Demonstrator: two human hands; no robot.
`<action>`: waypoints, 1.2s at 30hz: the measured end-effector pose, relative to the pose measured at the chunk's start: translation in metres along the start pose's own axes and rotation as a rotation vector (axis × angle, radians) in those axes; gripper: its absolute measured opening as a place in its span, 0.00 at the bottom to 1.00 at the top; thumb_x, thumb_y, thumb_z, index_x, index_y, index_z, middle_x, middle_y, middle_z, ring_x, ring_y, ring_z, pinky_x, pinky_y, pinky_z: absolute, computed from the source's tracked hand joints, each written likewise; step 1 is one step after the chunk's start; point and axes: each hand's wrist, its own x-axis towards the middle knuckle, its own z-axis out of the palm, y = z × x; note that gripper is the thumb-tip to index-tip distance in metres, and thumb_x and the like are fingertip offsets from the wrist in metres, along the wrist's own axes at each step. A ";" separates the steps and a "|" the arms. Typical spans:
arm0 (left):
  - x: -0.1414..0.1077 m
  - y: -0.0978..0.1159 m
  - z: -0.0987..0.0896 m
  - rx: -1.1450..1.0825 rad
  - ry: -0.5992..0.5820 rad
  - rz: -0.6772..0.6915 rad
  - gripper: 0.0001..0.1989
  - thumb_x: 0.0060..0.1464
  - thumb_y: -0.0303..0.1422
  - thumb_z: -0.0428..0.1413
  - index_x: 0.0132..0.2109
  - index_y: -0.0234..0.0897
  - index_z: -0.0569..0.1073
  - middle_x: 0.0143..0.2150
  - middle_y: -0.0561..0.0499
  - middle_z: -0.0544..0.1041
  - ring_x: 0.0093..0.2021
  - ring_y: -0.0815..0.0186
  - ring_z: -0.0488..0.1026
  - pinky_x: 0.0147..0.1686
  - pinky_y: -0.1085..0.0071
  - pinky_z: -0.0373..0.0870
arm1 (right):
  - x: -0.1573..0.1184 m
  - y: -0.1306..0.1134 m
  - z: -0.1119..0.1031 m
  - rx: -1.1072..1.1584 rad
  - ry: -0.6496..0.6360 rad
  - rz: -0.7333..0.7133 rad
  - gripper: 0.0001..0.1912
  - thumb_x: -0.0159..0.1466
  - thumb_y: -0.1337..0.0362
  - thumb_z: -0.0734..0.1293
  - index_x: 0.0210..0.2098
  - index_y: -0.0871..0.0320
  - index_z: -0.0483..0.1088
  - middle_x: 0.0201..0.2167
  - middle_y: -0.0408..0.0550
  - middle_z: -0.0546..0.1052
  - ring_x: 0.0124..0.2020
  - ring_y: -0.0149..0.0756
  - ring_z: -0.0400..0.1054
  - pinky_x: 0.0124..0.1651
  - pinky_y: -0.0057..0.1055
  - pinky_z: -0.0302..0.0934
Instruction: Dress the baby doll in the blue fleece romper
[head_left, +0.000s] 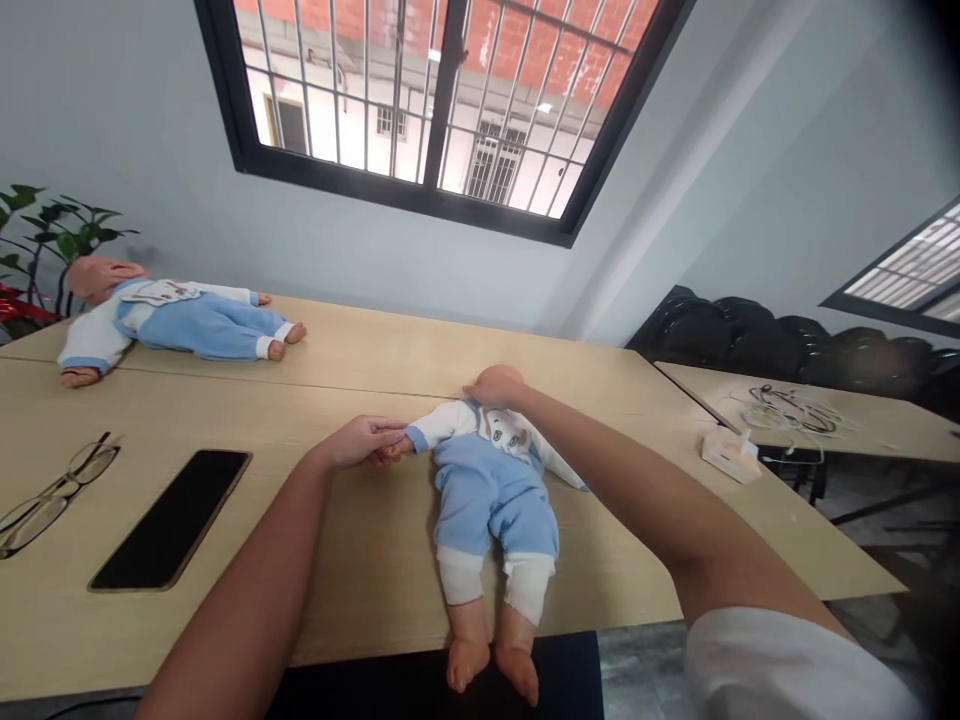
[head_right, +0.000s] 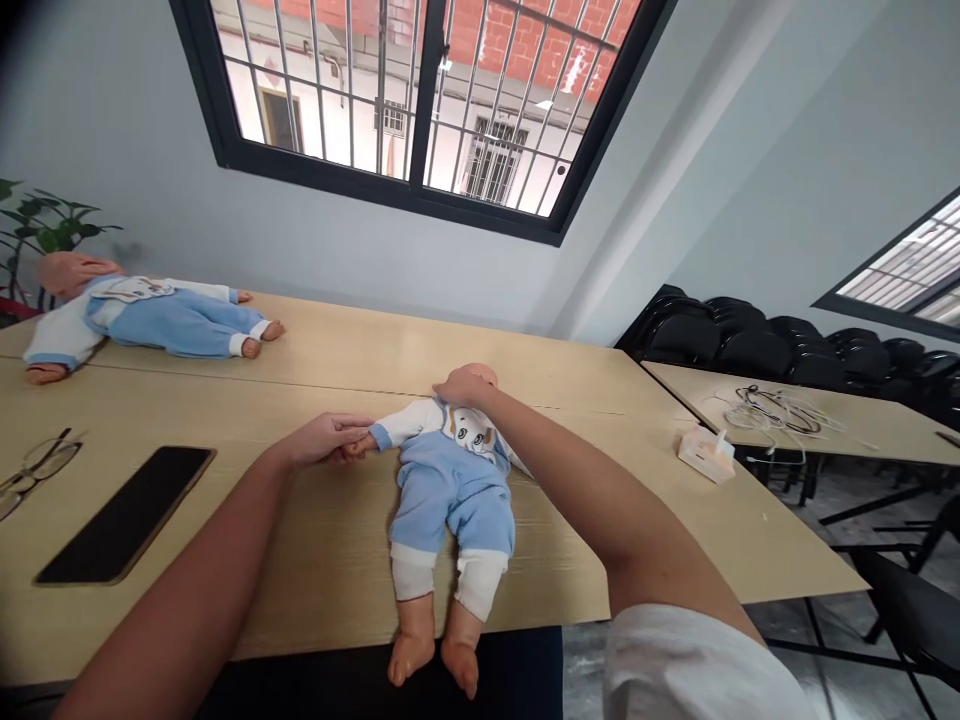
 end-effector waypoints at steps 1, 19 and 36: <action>0.001 -0.001 0.001 0.007 0.006 -0.007 0.40 0.50 0.56 0.64 0.63 0.34 0.74 0.37 0.46 0.83 0.31 0.64 0.77 0.31 0.71 0.70 | -0.009 0.006 0.004 0.043 0.001 -0.022 0.30 0.73 0.46 0.55 0.47 0.63 0.79 0.52 0.65 0.80 0.55 0.53 0.74 0.56 0.41 0.64; 0.002 -0.002 0.009 0.633 0.104 0.108 0.26 0.61 0.55 0.47 0.29 0.39 0.73 0.29 0.51 0.74 0.33 0.61 0.70 0.35 0.70 0.62 | -0.120 0.147 0.118 0.478 0.749 -0.001 0.07 0.64 0.60 0.64 0.37 0.56 0.71 0.35 0.49 0.76 0.37 0.41 0.68 0.41 0.34 0.59; 0.084 0.120 0.197 1.186 0.164 0.756 0.28 0.61 0.40 0.59 0.66 0.40 0.69 0.65 0.43 0.73 0.66 0.51 0.67 0.66 0.54 0.62 | -0.107 0.134 0.155 0.400 1.011 -0.039 0.03 0.65 0.68 0.65 0.35 0.55 0.70 0.28 0.46 0.73 0.33 0.39 0.66 0.38 0.32 0.57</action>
